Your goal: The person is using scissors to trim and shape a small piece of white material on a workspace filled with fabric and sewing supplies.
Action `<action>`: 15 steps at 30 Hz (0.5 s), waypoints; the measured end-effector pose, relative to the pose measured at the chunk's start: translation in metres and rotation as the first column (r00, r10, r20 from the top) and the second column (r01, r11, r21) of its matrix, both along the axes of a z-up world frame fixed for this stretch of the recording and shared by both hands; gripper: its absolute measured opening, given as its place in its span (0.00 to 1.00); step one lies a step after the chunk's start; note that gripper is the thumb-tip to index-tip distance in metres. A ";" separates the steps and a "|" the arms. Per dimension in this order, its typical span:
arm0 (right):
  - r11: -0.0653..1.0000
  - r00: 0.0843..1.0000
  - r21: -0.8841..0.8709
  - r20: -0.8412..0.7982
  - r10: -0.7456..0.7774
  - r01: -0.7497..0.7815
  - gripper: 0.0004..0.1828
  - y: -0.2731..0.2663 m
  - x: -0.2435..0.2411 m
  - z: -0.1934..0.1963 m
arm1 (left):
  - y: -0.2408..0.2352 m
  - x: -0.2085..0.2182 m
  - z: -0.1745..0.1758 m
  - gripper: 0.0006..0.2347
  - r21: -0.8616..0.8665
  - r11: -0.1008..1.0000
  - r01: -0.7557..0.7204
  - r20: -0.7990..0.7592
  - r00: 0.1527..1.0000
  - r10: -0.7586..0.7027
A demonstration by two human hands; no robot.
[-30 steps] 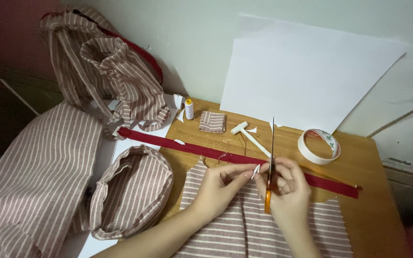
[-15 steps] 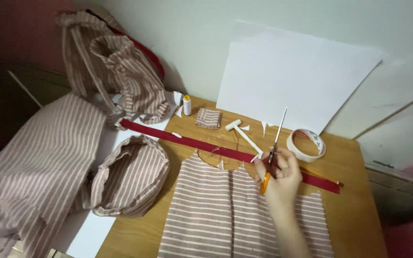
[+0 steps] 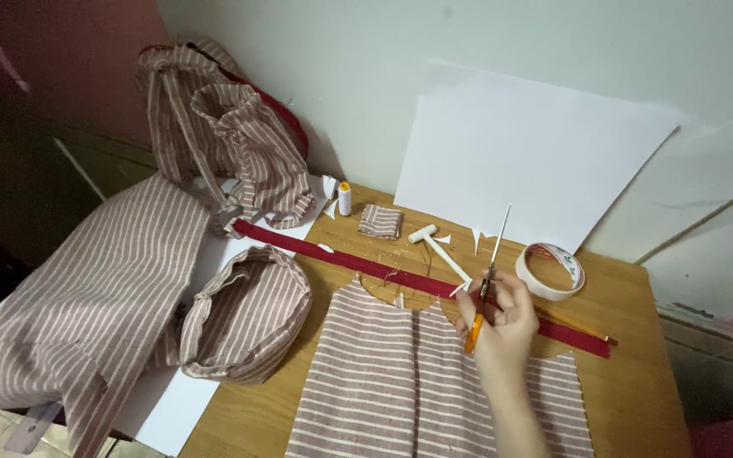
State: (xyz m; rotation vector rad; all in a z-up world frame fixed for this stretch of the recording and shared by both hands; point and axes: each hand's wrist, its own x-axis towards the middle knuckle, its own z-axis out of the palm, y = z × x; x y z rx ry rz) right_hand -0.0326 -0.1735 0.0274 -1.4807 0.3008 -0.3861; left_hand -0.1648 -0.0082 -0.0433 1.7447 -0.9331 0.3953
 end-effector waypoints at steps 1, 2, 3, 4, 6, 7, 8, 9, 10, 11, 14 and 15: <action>1.000 1.000 0.026 0.024 0.001 -0.002 0.24 0.001 0.000 0.000 | -0.001 0.000 -0.012 0.07 0.018 1.000 -0.019 -0.006 1.000 0.019; 1.000 1.000 0.027 0.025 0.004 -0.004 0.24 0.002 -0.001 0.001 | 0.016 0.014 -0.059 0.07 0.036 0.999 -0.038 -0.012 0.999 0.038; 1.000 1.000 0.016 0.015 0.003 -0.003 0.24 0.002 -0.002 0.002 | 0.035 0.022 -0.105 0.07 0.052 0.997 -0.054 -0.016 0.998 0.055; 1.000 1.000 0.006 0.005 0.002 -0.002 0.24 0.002 -0.002 0.003 | 0.056 0.024 -0.149 0.07 0.069 0.995 -0.070 -0.020 0.997 0.071; 1.000 1.000 -0.002 0.003 0.002 -0.002 0.24 0.000 -0.001 0.001 | 0.056 0.022 -0.164 0.08 0.102 0.990 -0.099 -0.033 0.994 0.103; 1.000 1.000 -0.007 0.002 0.005 -0.005 0.24 0.000 0.000 0.000 | 0.057 0.020 -0.171 0.08 0.119 0.986 -0.116 -0.038 0.992 0.121; 1.000 1.000 -0.007 0.002 0.006 -0.006 0.24 0.000 0.000 -0.001 | 0.057 0.018 -0.174 0.08 0.137 0.982 -0.132 -0.043 0.989 0.139; 1.000 1.000 -0.008 0.015 0.008 -0.008 0.24 0.001 0.000 -0.001 | 0.056 0.017 -0.176 0.08 0.154 0.977 -0.147 -0.048 0.986 0.156; 1.000 1.000 -0.009 0.028 0.010 -0.010 0.24 0.001 0.000 -0.002 | 0.055 0.015 -0.179 0.08 0.171 0.972 -0.163 -0.054 0.983 0.174; 1.000 1.000 -0.009 0.027 0.011 -0.011 0.24 0.000 0.000 -0.002 | 0.053 0.013 -0.183 0.08 0.189 0.966 -0.177 -0.060 0.980 0.192; 0.999 1.000 -0.051 0.009 0.003 -0.003 0.23 0.000 -0.001 -0.002 | 0.047 0.005 -0.191 0.09 0.241 0.945 -0.222 -0.075 0.966 0.246; 0.999 1.000 -0.044 0.011 0.005 -0.004 0.24 0.000 -0.001 -0.001 | 0.046 0.004 -0.193 0.09 0.259 0.936 -0.237 -0.078 0.961 0.265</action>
